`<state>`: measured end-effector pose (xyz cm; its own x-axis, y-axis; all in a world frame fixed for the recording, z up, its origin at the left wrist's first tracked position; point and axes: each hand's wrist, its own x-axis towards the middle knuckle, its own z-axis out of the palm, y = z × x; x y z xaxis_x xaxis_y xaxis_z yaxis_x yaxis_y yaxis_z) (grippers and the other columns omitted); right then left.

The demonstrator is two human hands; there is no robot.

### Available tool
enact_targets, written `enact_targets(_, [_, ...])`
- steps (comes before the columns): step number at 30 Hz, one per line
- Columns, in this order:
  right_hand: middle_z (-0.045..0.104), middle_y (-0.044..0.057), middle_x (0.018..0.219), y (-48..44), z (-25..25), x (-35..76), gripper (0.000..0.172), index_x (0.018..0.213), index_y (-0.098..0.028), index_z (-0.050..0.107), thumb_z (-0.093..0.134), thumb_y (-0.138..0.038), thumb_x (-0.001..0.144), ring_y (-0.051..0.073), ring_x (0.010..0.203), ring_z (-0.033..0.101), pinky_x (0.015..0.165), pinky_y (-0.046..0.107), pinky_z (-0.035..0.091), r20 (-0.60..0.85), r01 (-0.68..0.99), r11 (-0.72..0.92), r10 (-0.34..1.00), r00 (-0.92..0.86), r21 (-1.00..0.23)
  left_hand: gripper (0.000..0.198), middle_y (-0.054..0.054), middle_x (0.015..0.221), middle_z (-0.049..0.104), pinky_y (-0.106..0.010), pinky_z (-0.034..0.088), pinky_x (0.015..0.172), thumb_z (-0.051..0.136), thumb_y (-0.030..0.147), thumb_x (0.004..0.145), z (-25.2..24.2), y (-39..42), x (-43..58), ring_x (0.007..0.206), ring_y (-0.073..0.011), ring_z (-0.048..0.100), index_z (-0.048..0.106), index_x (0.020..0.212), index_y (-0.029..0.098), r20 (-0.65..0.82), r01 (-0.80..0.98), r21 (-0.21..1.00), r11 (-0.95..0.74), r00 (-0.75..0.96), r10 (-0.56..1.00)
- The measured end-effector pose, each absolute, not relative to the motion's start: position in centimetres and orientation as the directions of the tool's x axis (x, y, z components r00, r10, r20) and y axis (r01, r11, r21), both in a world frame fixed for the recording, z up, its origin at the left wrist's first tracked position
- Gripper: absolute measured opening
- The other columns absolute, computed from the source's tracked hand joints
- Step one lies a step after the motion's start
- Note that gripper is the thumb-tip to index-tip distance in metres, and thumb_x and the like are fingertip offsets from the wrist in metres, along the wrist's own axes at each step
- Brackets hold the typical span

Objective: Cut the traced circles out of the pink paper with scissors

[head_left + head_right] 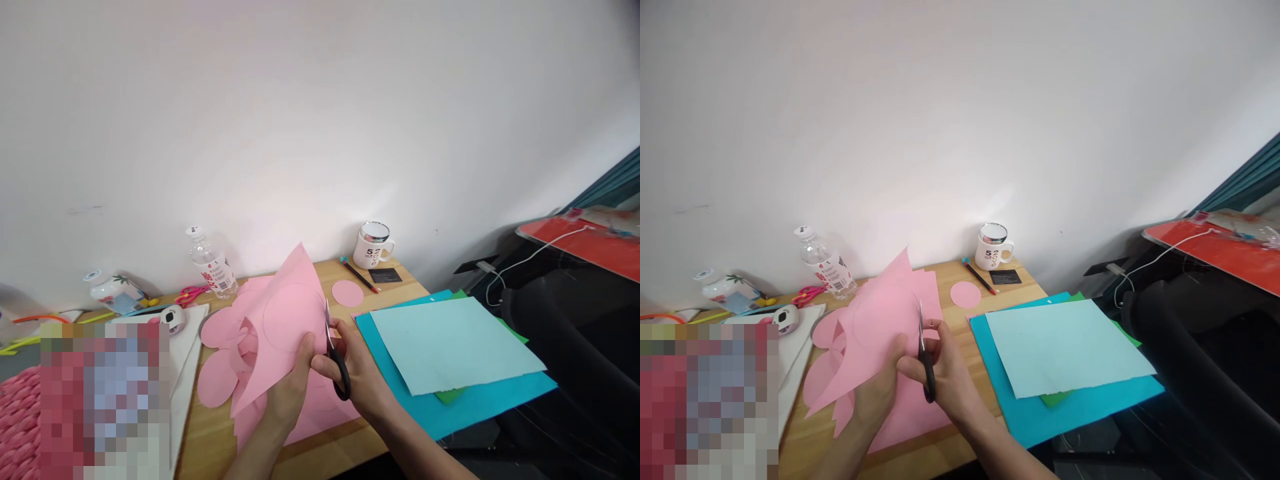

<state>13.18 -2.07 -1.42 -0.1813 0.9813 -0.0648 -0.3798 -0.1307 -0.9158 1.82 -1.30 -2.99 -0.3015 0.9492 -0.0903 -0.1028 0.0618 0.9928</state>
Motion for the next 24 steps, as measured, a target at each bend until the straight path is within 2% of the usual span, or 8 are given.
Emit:
enact_targets(5, [0.050, -0.006, 0.066, -2.1, -1.4, 13.2, 0.057, 0.107, -0.023, 0.047, 0.082, -0.037, 0.064, 0.009, 0.058, 0.038, 0.051, 0.020, 0.029, -0.074, -0.375, -0.137, 0.981, -0.178, -0.917, 0.044, -0.011, 0.100, 0.073, -0.042, 0.048, 0.097, 0.075, 0.050, 0.062, -3.2, -1.3, 1.7, 0.102, -0.0296, 0.065, 0.070, 0.089, 0.016, -0.117, -0.071, 0.993, 0.098, -0.358, 0.927])
enact_targets(8, [0.049, -0.007, 0.063, -2.0, -1.4, 13.2, 0.055, 0.105, -0.022, 0.047, 0.081, -0.036, 0.065, 0.009, 0.057, 0.037, 0.051, 0.020, 0.029, -0.076, -0.344, -0.132, 0.982, -0.173, -0.930, 0.041, -0.010, 0.096, 0.073, -0.039, 0.050, 0.093, 0.075, 0.049, 0.061, -2.7, -1.3, 1.7, 0.099, -0.0281, 0.066, 0.070, 0.086, 0.016, -0.073, -0.024, 0.997, 0.069, -0.387, 0.919])
enact_targets(14, [0.050, -0.006, 0.059, -2.0, -1.6, 13.4, 0.055, 0.105, -0.021, 0.044, 0.078, -0.040, 0.066, 0.010, 0.056, 0.040, 0.049, 0.021, 0.029, -0.087, -0.275, -0.129, 0.983, -0.159, -0.953, 0.037, -0.005, 0.071, 0.072, -0.032, 0.056, 0.070, 0.071, 0.053, 0.063, -1.9, -1.2, 1.6, 0.072, -0.0225, 0.068, 0.069, 0.070, 0.016, -0.058, 0.020, 0.997, 0.068, -0.325, 0.944])
enact_targets(18, [0.050, -0.006, 0.059, -1.9, -1.2, 13.4, 0.055, 0.102, -0.020, 0.042, 0.075, -0.046, 0.066, 0.011, 0.055, 0.043, 0.048, 0.022, 0.030, -0.104, -0.241, -0.137, 0.984, -0.147, -0.961, 0.040, 0.000, 0.047, 0.060, -0.028, 0.054, 0.058, 0.065, 0.053, 0.069, -1.5, -1.2, 1.6, 0.050, -0.0162, 0.059, 0.057, 0.047, 0.021, -0.040, 0.026, 0.999, 0.046, -0.207, 0.978])
enact_targets(24, [0.051, -0.006, 0.055, -2.0, -0.5, 13.3, 0.057, 0.101, -0.019, 0.044, 0.074, -0.051, 0.064, 0.012, 0.053, 0.046, 0.047, 0.023, 0.034, -0.132, -0.196, -0.157, 0.982, -0.136, -0.968, 0.034, 0.002, 0.044, 0.055, -0.028, 0.050, 0.053, 0.065, 0.044, 0.069, -1.0, -1.3, 1.6, 0.046, -0.0147, 0.054, 0.053, 0.046, 0.021, 0.046, 0.086, 0.996, -0.027, -0.231, 0.972])
